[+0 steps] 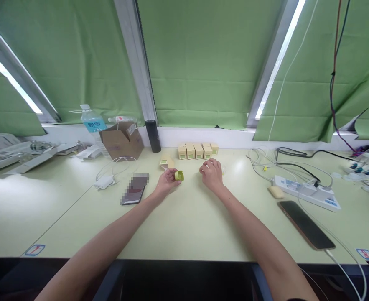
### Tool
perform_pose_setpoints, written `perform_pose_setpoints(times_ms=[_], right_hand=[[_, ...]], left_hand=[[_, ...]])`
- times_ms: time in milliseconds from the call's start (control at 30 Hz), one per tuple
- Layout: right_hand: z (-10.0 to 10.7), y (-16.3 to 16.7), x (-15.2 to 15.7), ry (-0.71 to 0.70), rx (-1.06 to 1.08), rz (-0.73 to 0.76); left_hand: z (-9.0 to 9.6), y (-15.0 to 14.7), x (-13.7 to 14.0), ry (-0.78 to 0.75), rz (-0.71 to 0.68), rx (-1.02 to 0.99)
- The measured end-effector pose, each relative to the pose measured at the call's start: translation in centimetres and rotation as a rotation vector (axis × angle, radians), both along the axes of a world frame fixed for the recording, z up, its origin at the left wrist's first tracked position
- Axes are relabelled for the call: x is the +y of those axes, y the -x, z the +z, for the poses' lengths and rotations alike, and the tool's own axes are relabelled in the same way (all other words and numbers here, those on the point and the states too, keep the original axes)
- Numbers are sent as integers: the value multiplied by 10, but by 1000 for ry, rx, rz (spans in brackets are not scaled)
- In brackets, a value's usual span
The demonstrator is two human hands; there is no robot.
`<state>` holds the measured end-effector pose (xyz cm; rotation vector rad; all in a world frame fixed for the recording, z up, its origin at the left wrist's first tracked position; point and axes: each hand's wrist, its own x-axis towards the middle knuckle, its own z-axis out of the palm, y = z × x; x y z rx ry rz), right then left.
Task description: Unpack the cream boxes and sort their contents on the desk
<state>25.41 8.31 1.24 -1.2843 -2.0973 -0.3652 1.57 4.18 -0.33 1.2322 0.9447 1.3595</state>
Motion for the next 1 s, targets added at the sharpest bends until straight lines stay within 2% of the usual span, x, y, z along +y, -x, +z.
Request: perform_pose_setpoints(times_ms=[67,167,367,467,567,700,800,1000], right_hand=[[0,8,13,80,-93,-57],[-2,23,26,128,-149,-95],[-3,36,26,160,-198,-112],[1,29,13,171,-206,-118],[1,19,-13,193,-222,-96],[-10,13,-57,265,-254,-22],[-18,14,-78,309,-230,38],[-18,13,-79,371,-150,124]], left_hand=[[-1,-1,0,-18,22,29],[-2,-1,-2,-72,36,85],[-5,-1,-7,-155,39,302],[-5,1,-8,-165,124,510],[-1,0,-8,-207,207,733],[6,-2,-4,-274,246,1004],[11,-4,8,-334,252,1243],[17,-12,46,-274,282,1354]])
